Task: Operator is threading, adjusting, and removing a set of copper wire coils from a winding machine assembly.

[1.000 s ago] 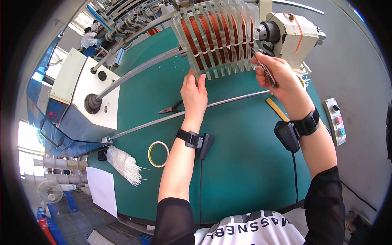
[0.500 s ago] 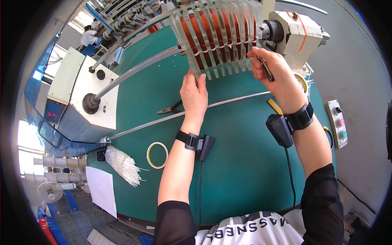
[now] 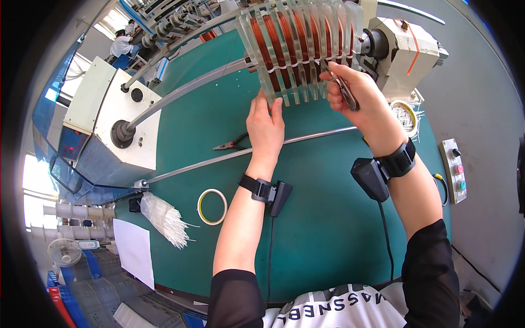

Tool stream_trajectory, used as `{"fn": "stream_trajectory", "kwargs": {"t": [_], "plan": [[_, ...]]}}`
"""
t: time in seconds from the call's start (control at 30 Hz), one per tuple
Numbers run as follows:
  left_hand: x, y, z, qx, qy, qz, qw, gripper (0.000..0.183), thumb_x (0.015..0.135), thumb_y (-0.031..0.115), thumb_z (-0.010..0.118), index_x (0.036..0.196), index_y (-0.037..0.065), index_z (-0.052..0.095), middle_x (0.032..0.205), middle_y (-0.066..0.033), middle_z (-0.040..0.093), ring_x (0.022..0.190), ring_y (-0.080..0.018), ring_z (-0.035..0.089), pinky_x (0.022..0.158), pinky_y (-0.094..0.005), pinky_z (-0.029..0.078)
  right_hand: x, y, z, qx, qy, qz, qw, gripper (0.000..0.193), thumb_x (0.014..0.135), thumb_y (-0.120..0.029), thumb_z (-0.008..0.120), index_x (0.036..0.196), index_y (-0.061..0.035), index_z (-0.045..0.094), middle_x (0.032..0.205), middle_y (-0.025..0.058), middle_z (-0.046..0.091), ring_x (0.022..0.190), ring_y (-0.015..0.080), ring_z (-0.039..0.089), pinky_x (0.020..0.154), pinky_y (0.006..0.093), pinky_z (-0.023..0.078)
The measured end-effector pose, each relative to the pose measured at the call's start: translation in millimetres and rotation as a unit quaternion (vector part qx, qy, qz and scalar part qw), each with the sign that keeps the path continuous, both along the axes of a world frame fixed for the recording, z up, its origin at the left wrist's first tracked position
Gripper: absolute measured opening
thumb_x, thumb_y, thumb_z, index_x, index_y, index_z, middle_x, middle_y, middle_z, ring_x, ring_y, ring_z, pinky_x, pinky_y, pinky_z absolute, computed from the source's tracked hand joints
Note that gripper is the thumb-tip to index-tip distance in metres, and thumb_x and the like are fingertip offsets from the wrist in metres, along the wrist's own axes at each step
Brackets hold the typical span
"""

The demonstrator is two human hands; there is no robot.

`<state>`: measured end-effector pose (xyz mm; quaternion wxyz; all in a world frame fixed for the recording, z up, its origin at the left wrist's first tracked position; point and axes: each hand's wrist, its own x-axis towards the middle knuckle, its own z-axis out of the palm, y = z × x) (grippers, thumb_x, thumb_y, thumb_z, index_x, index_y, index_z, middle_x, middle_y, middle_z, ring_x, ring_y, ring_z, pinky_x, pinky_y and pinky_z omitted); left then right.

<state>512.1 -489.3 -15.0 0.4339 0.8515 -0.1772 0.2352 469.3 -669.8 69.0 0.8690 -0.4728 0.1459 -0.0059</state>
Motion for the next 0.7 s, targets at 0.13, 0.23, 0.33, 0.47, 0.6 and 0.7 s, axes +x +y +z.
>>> {"fn": "stream_trajectory", "kwargs": {"t": [0.13, 0.23, 0.33, 0.47, 0.6, 0.7], "plan": [[-2, -1, -2, 0.002, -0.014, -0.003, 1.0, 0.035, 0.091, 0.016, 0.056, 0.123, 0.001, 0.051, 0.1, -0.0172, 0.06, 0.08, -0.0337, 0.061, 0.068, -0.0401, 0.049, 1, 1, -6, -0.021, -0.032, -0.002, 0.999, 0.022, 0.087, -0.019, 0.059, 0.086, 0.0028, 0.058, 0.056, 0.0034, 0.049, 0.048, 0.0124, 0.043, 0.044, 0.0262, 0.033], [-2, 0, -4, -0.007, 0.0, -0.004, 1.0, 0.036, 0.091, 0.016, 0.056, 0.123, 0.001, 0.05, 0.1, -0.0174, 0.06, 0.079, -0.0335, 0.062, 0.067, -0.0402, 0.049, -9, 7, -13, -0.032, -0.038, 0.034, 0.998, 0.024, 0.088, -0.021, 0.059, 0.087, 0.0029, 0.057, 0.058, 0.0037, 0.051, 0.048, 0.0126, 0.046, 0.045, 0.0266, 0.036], [-1, 0, 2, -0.002, -0.016, -0.008, 1.0, 0.037, 0.091, 0.016, 0.056, 0.124, 0.002, 0.05, 0.098, -0.0172, 0.06, 0.078, -0.0333, 0.061, 0.066, -0.04, 0.049, -3, 14, 0, -0.013, -0.02, 0.024, 0.999, 0.024, 0.087, -0.022, 0.06, 0.086, 0.0026, 0.057, 0.057, 0.0037, 0.051, 0.048, 0.0127, 0.046, 0.045, 0.0266, 0.035], [1, -3, 2, -0.005, -0.012, 0.001, 1.0, 0.037, 0.091, 0.016, 0.056, 0.124, 0.002, 0.049, 0.096, -0.0169, 0.059, 0.076, -0.0321, 0.061, 0.066, -0.0397, 0.049, 13, 15, 1, -0.011, -0.008, 0.005, 1.0, 0.024, 0.087, -0.021, 0.06, 0.085, 0.0024, 0.057, 0.057, 0.004, 0.05, 0.047, 0.0129, 0.045, 0.045, 0.0265, 0.036], [1, -4, -1, -0.018, -0.038, 0.011, 0.999, 0.03, 0.091, 0.016, 0.056, 0.116, -0.001, 0.054, 0.09, -0.0156, 0.059, 0.068, -0.0252, 0.057, 0.063, -0.0346, 0.047, 5, 17, -4, -0.036, -0.032, 0.027, 0.998, 0.024, 0.087, -0.021, 0.06, 0.084, 0.0022, 0.057, 0.057, 0.0039, 0.05, 0.047, 0.013, 0.044, 0.045, 0.0264, 0.036], [-2, -4, 1, -0.019, -0.037, 0.01, 0.999, 0.031, 0.09, 0.015, 0.057, 0.116, -0.002, 0.054, 0.09, -0.0161, 0.06, 0.068, -0.0254, 0.057, 0.062, -0.0348, 0.047, 3, 26, 2, -0.025, -0.025, 0.032, 0.999, 0.023, 0.087, -0.021, 0.059, 0.083, 0.0019, 0.057, 0.057, 0.0035, 0.049, 0.048, 0.0131, 0.044, 0.044, 0.0268, 0.035]]}}
